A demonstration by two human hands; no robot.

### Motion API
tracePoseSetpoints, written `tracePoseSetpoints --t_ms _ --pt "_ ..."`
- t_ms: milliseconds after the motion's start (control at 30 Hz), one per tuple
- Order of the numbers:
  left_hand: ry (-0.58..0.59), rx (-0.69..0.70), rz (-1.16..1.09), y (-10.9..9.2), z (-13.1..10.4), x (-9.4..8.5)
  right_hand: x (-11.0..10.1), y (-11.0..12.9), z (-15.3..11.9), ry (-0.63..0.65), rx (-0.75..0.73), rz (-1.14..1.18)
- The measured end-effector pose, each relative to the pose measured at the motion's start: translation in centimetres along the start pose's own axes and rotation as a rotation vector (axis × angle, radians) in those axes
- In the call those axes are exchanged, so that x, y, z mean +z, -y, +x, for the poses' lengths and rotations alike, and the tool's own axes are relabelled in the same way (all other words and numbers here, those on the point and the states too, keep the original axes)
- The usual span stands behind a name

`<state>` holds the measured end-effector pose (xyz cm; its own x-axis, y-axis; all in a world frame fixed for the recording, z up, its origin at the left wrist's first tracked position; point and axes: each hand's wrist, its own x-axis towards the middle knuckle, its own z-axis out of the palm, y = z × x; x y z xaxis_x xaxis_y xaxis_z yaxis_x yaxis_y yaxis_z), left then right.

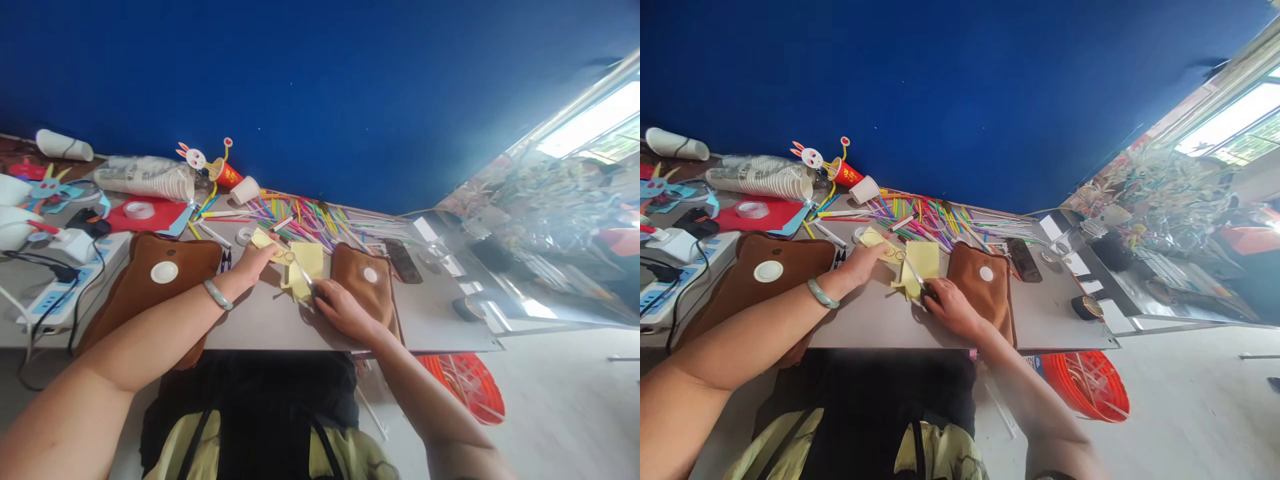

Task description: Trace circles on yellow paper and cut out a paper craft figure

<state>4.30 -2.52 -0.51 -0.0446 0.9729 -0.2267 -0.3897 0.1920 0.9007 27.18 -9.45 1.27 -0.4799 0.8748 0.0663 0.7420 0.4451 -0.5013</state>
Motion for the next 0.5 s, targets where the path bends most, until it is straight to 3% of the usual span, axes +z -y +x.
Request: tracePoseSetpoints --t_ms 100,233,367,500 --pt "-0.121 0.096 -0.028 -0.3 0.5 -0.2 0.9 0.6 -0.6 0.085 -0.177 0.041" --pt "-0.202 0.086 -0.024 -0.3 0.9 -0.4 0.9 1.3 -1.2 0.222 -0.315 0.153" --pt "-0.185 0.067 -0.023 -0.1 1.0 -0.5 -0.1 1.3 -0.7 0.242 -0.162 0.211" --pt "-0.16 0.076 0.025 0.0 1.0 -0.7 -0.9 0.0 1.2 -0.05 0.09 0.243"
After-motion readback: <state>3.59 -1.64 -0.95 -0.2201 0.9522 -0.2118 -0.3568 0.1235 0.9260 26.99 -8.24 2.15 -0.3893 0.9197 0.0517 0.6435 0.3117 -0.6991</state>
